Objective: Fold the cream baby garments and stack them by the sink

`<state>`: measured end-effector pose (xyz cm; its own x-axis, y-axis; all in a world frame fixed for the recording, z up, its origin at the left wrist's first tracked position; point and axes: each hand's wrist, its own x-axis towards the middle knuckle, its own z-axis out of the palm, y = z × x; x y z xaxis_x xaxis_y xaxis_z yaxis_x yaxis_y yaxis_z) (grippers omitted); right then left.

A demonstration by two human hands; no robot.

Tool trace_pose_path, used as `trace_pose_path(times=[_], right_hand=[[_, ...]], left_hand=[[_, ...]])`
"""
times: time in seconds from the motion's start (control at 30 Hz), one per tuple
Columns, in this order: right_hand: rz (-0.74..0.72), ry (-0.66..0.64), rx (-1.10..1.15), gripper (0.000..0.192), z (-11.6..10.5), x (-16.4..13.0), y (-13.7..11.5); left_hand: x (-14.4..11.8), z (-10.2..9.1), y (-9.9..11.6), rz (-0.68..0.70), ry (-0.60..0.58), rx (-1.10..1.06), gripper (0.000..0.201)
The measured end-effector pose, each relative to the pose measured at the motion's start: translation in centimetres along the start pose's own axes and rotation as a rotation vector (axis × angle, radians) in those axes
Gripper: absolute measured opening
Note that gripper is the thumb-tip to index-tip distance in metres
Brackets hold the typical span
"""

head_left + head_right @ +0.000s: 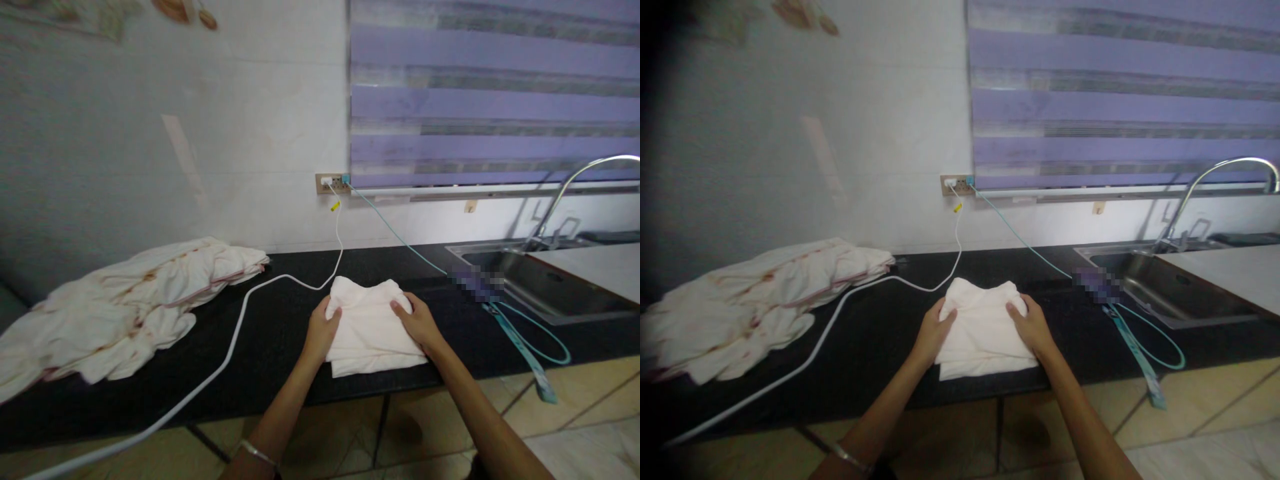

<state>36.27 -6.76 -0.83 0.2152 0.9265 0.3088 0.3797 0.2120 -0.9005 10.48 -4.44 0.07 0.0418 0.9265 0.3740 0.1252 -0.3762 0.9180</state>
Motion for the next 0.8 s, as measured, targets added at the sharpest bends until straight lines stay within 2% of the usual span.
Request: trace_pose_path(times=[0.13,0.23,0.47,0.6,0.8], right_hand=[[-0.036,0.023,-0.075,0.052,-1.2,2.6,0.4],[-0.044,0.029,-0.118,0.052,-2.4,5.2,1.8],[-0.05,0.082,-0.252,0.048,-5.1,11.9,5.6],[-0.018,0.063,-0.377,0.044,-6.5,16.8,6.4],[0.083,0.092,-0.593,0.038,-8.7,24.7,7.7]], left_hand=[[1.7,1.4,-0.4,-0.001,-0.043,-0.024,0.039],[3.8,3.3,-1.0,-0.006,-0.059,-0.047,0.04],[10.8,9.1,-2.9,-0.086,-0.058,-0.176,0.039],[14.9,12.6,-5.2,-0.151,-0.062,-0.233,0.033],[20.7,18.1,-7.9,-0.137,-0.041,-0.214,0.04]])
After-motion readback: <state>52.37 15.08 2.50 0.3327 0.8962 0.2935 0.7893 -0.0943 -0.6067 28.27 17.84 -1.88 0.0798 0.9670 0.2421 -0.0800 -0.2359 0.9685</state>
